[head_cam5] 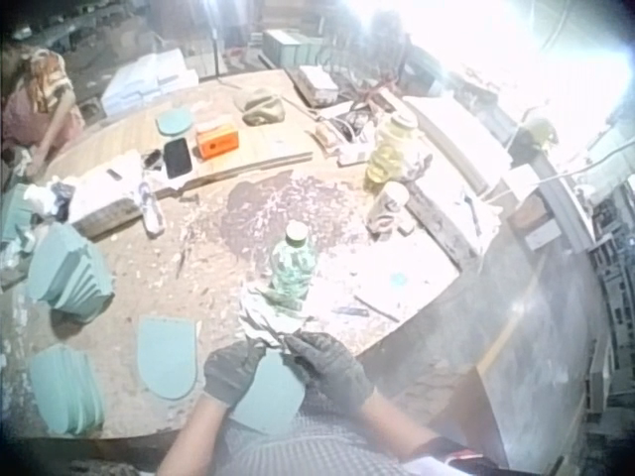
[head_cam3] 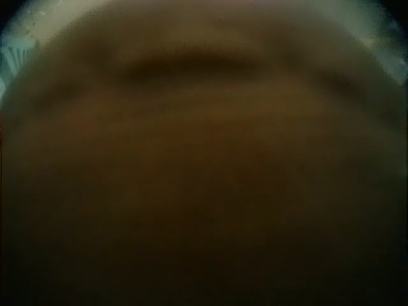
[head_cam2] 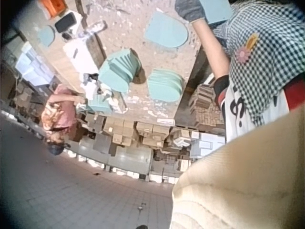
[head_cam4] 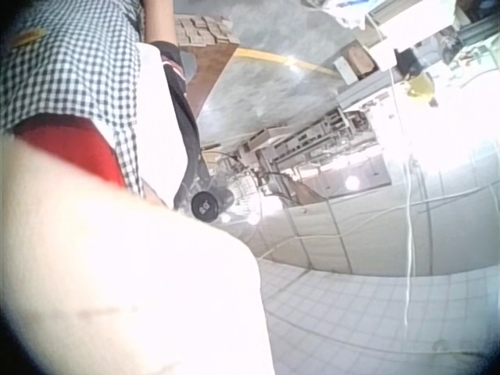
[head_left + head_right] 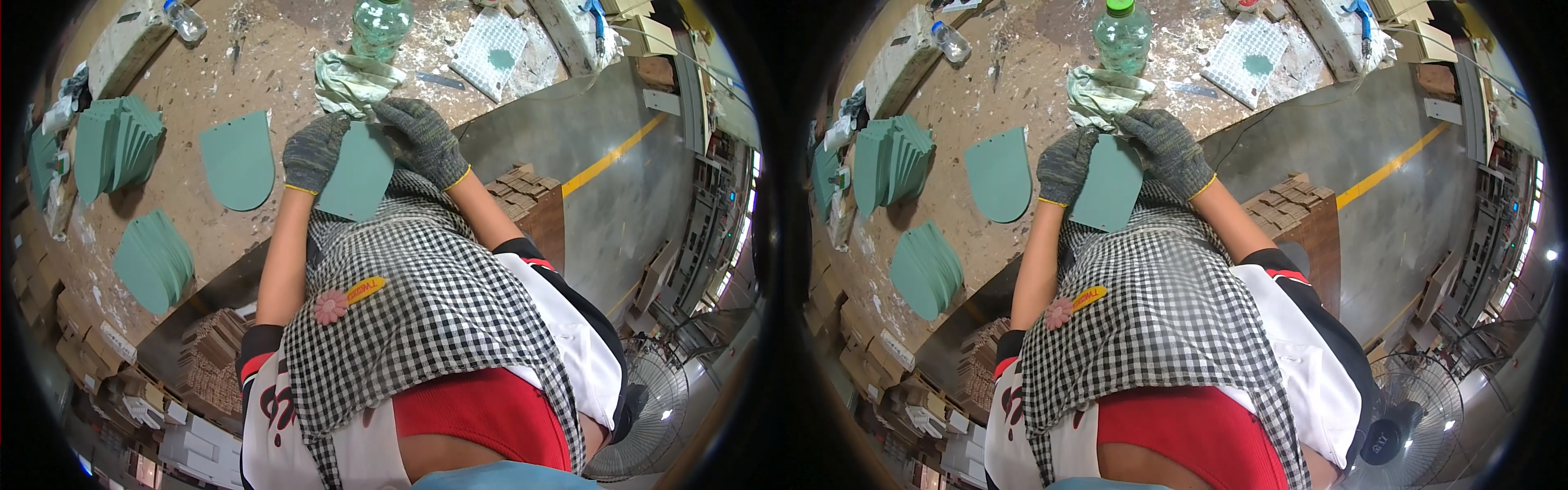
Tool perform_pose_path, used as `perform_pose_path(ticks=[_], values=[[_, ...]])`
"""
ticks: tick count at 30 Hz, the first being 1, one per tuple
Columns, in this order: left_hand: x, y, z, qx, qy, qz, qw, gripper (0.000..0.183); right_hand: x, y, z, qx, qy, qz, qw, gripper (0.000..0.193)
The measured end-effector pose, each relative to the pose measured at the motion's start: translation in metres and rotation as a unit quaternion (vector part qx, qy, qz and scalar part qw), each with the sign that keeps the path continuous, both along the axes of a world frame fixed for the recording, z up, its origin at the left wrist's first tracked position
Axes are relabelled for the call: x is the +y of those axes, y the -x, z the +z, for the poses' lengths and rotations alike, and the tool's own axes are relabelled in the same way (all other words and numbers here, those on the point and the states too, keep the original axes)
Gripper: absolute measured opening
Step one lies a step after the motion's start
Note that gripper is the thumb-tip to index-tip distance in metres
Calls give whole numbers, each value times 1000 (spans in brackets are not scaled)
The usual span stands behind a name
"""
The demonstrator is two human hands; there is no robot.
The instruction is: The person wipes several green plastic components one at a time using a white cloth and a liquid from a bottle, then places the finished pieces into a stack on the workbench.
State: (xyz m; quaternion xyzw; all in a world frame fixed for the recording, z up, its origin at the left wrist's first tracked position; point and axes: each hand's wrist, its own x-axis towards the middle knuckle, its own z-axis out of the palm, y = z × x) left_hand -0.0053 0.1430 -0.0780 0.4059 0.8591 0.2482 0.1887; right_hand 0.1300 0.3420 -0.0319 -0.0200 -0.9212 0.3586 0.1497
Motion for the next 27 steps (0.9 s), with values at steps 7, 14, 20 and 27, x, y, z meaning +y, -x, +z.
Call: perform_pose_path(ticks=[7,14,20,27], values=[[-1,4,-5,-12,34,5,999,34,-3,-1,4,-40,-64,24,997,50],[-7,4,-11,71,36,-67,995,36,-4,-52,15,-81,54,-49,994,50],[-4,3,-14,48,17,-44,998,36,-8,4,12,-26,7,-38,999,51],[2,2,-1,-14,29,7,999,35,-2,-39,18,-62,36,-57,996,42]])
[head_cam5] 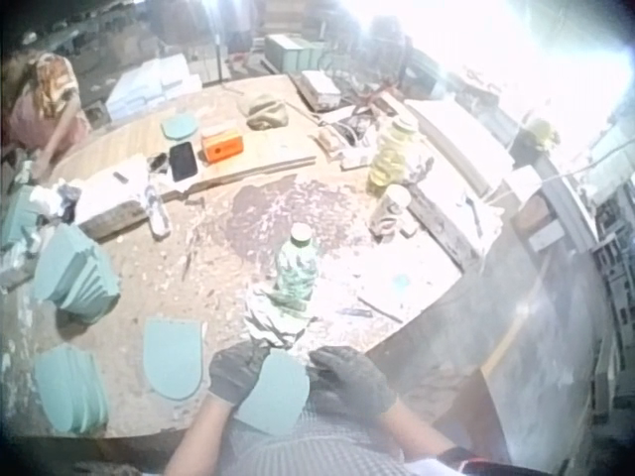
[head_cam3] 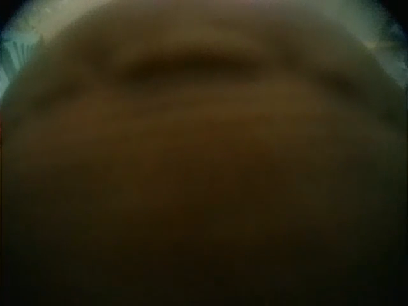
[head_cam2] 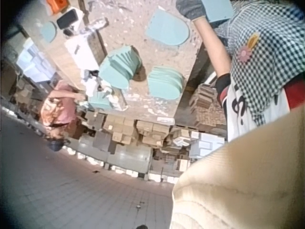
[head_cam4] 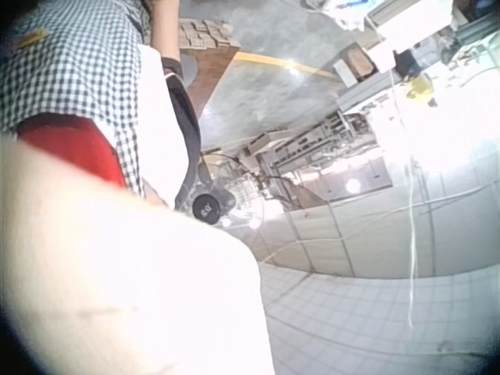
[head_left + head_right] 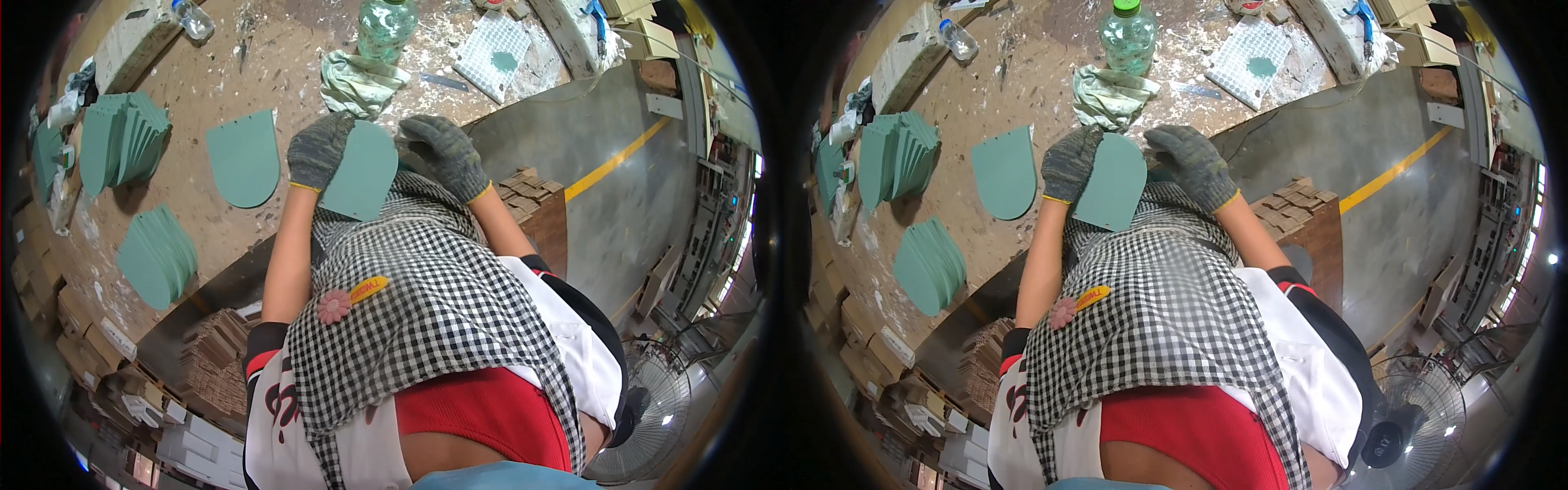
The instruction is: The person wipes several green plastic components one at a time using a white cloth and a liquid from a bottle, then places the finished pieces into a stack on the workbench.
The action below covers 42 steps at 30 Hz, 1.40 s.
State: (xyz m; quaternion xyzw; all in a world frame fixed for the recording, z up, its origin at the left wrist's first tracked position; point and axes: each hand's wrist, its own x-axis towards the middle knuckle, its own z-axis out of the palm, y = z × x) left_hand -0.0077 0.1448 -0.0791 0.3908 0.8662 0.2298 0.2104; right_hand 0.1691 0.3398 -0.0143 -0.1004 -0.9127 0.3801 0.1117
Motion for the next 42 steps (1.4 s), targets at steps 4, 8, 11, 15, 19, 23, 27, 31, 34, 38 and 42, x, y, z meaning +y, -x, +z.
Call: perform_pose_path(ticks=[4,8,11,15,19,23,27,31,34,38,42], values=[[-11,3,-19,141,-45,-92,985,35,-7,-16,0,-2,60,-71,996,45],[-11,3,-23,133,-3,-102,986,38,-21,-11,-8,25,35,-77,996,42],[-11,5,-26,123,7,-94,988,39,-31,-31,-14,9,-3,-64,998,42],[-14,5,-27,162,-5,-109,981,38,-39,-62,-12,-36,18,14,999,50],[-12,5,-22,90,21,-72,993,38,-35,-47,-3,12,1,-56,998,51],[-9,5,-19,125,11,-97,987,38,-35,-37,-5,9,2,-28,1000,51],[-10,4,-17,110,0,-82,991,39,-40,-56,-10,44,21,91,995,57],[-5,4,-4,94,19,-74,993,37,-46,-68,-16,11,60,168,984,49],[-3,4,-1,35,46,-46,997,36,-52,-59,-3,57,48,-14,997,56],[-9,8,-24,90,33,-82,992,39,-68,-50,-17,67,15,-102,992,53],[-11,10,-29,143,-11,-111,983,41,-107,-73,-17,55,14,-99,993,52]])
